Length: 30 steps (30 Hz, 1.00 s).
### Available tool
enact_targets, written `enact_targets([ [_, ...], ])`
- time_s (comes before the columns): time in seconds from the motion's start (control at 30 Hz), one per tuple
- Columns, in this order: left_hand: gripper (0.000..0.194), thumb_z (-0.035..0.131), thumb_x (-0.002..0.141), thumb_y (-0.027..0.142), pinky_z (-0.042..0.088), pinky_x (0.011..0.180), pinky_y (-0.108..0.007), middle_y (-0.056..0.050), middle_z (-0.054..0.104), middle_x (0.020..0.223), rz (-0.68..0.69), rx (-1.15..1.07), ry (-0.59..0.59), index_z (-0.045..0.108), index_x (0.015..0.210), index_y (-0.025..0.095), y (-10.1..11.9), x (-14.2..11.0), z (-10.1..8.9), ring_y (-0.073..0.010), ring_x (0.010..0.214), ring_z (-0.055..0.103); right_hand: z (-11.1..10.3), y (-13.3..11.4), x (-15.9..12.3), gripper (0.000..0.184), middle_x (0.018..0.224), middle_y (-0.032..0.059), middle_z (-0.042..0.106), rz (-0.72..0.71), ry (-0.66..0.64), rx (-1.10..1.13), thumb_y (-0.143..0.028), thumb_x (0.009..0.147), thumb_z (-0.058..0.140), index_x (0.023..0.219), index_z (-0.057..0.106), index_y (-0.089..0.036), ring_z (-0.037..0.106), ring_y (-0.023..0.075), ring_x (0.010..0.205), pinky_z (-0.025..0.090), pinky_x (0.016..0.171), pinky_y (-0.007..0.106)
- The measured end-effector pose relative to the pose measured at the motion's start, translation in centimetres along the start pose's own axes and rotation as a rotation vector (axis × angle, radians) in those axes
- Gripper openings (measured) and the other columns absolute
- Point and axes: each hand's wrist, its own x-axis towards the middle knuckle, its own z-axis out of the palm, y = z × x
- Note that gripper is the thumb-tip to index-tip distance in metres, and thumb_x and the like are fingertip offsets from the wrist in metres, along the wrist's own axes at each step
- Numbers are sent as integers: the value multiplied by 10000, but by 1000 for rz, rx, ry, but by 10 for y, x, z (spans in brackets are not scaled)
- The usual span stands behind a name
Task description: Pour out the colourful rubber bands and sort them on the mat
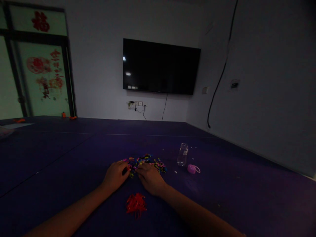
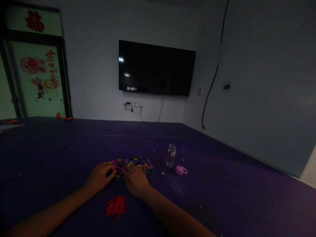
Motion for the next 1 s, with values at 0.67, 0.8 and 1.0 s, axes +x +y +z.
enact_targets([
  [0.67, 137, 512, 842, 123, 446, 774, -336, -45, 648, 893, 153, -94, -170, 608, 901, 201, 0, -2, 3, -210, 867, 588, 1, 2, 3, 245, 1097, 98, 618, -45, -24, -2, -121, 875, 437, 1050, 602, -163, 514, 207, 1099, 368, 952, 349],
  [0.8, 73, 558, 808, 133, 445, 728, -326, -36, 641, 828, 129, -63, -148, 589, 799, 199, 0, -1, 1, -213, 813, 592, 0, 2, 3, 235, 1064, 90, 631, -5, 27, 31, -108, 875, 420, 944, 638, -160, 551, 190, 1041, 398, 910, 309],
  [1.0, 91, 540, 813, 147, 447, 713, -330, -30, 633, 775, 114, -70, -113, 568, 744, 199, 1, 2, -1, -212, 781, 592, -3, 0, 3, 229, 997, 66, 658, 38, 102, 101, -85, 841, 448, 879, 660, -163, 592, 166, 941, 432, 850, 269],
])
